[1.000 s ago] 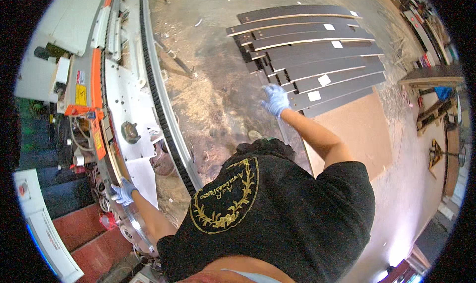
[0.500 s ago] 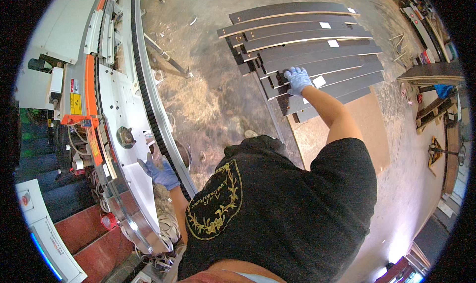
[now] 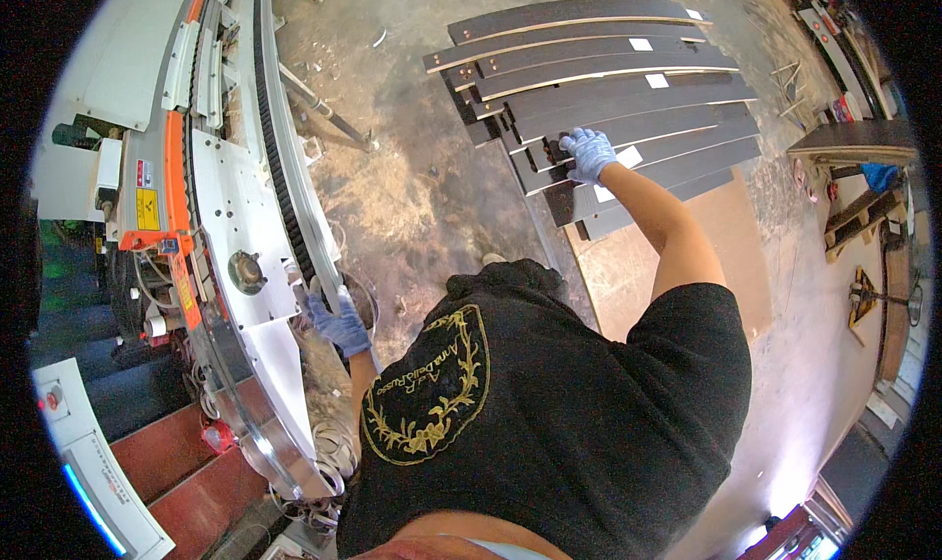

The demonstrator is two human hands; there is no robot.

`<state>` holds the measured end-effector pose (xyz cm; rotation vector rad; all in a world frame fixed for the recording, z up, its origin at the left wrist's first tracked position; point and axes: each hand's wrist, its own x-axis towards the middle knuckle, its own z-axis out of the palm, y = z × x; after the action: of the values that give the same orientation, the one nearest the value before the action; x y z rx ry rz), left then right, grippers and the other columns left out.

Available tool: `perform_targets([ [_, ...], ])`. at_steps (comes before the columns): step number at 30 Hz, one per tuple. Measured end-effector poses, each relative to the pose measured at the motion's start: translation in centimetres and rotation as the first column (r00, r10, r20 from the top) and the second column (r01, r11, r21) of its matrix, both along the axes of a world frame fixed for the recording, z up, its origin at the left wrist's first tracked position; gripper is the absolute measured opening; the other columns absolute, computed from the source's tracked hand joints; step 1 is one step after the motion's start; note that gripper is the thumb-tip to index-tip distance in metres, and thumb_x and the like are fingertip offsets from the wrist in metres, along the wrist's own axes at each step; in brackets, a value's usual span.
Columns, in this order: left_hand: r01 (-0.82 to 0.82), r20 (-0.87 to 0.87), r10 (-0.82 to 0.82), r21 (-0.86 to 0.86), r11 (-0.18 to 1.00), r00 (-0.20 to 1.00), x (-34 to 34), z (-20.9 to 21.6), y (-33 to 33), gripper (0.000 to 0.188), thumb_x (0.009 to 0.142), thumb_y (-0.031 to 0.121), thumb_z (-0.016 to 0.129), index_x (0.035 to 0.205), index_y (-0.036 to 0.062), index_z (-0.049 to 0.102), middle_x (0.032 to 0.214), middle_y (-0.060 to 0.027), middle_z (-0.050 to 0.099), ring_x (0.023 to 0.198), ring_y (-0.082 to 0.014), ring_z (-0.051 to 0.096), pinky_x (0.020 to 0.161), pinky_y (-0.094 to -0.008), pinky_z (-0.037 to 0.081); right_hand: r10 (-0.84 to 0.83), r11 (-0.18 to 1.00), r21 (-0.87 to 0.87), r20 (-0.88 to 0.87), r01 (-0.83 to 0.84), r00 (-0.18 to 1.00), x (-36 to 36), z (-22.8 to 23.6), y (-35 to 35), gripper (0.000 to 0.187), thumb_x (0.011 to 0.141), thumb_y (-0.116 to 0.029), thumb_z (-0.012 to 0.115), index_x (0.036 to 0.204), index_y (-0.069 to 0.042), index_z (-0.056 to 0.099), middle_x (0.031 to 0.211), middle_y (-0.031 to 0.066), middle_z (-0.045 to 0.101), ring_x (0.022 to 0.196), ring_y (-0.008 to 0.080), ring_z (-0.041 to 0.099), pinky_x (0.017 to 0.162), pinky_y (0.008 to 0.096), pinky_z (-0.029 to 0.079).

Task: The person repeatedly picks up dark rectangular panels from a stack, places them on a machine's conveyor belt, and pushes them through the machine. After processing, the person removes the panels and stacks them on the floor. The person also briefly interacts with the machine's control panel.

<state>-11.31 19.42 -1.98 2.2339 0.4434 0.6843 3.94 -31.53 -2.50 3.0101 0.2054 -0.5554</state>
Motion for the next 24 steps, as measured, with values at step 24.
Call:
perform_targets([
  [24,0.225,0.043,-0.719,-0.961,0.160,0.693,1.0,-2.3,-10.1,0.054,0.084,0.014,0.069,0.133,0.0063,0.046,0.132,-0.0106,0.049,0.120,-0.0206,0.049,0.097,-0.0331,0.045,0.481,0.647,0.342,0.511,-0.682,0.712,-5.1,5.2,16.3,0.065,0.069,-0.056,0.068,0.121,-0.019,0.056,0.107,0.0080,0.061,0.104,0.0256,0.058,0.105,0.0497,0.027],
])
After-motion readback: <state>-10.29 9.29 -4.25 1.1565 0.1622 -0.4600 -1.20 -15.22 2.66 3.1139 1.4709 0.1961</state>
